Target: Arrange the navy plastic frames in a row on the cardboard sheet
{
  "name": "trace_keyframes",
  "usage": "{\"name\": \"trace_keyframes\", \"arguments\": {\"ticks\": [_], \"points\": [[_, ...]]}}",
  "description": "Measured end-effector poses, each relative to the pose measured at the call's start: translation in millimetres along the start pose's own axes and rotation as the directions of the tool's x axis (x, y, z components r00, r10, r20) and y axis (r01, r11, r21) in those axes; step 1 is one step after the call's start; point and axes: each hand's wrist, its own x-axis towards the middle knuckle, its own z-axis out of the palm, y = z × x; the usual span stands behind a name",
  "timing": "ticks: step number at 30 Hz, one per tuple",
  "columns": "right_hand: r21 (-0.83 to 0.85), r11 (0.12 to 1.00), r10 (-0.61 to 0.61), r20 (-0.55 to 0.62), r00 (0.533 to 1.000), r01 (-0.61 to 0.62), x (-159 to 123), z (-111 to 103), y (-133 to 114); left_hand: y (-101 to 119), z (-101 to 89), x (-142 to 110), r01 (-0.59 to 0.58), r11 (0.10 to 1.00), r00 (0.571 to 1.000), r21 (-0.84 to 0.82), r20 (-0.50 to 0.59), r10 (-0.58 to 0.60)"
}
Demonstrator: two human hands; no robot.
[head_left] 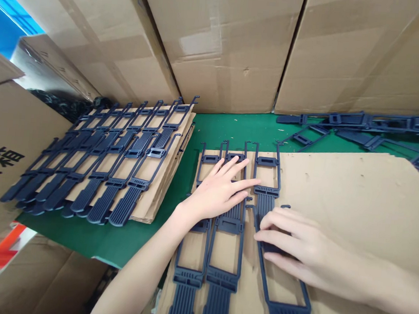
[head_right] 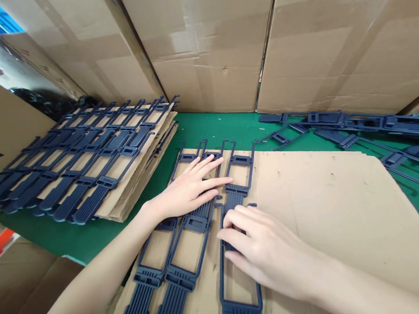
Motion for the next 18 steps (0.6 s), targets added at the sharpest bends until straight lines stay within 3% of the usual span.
{"name": "trace_keyframes", "arguments": {"ticks": [10, 14, 18], "points": [[0.055, 0.998, 0.038, -0.038, 0.999, -0.036, -2.2, 6.6, -12.0, -0.7, 0.6, -0.3, -0.012, 1.000, 1.000, -0.023, -0.018, 0.012], [0.004, 0.999, 0.040, -0.016, 0.999, -0.040, -3.5, 6.1, -11.8, -0.2, 0.4, 0.2, -0.008, 1.000, 1.000, -0.006, -0.011, 0.008], [-0.091, 0.995, 0.020, -0.100, 0.995, -0.029, -2.5, 7.7, -5.3, 0.0, 0.3, 0.7, -0.006, 1.000, 1.000, -0.004, -0.007, 0.006]]}}
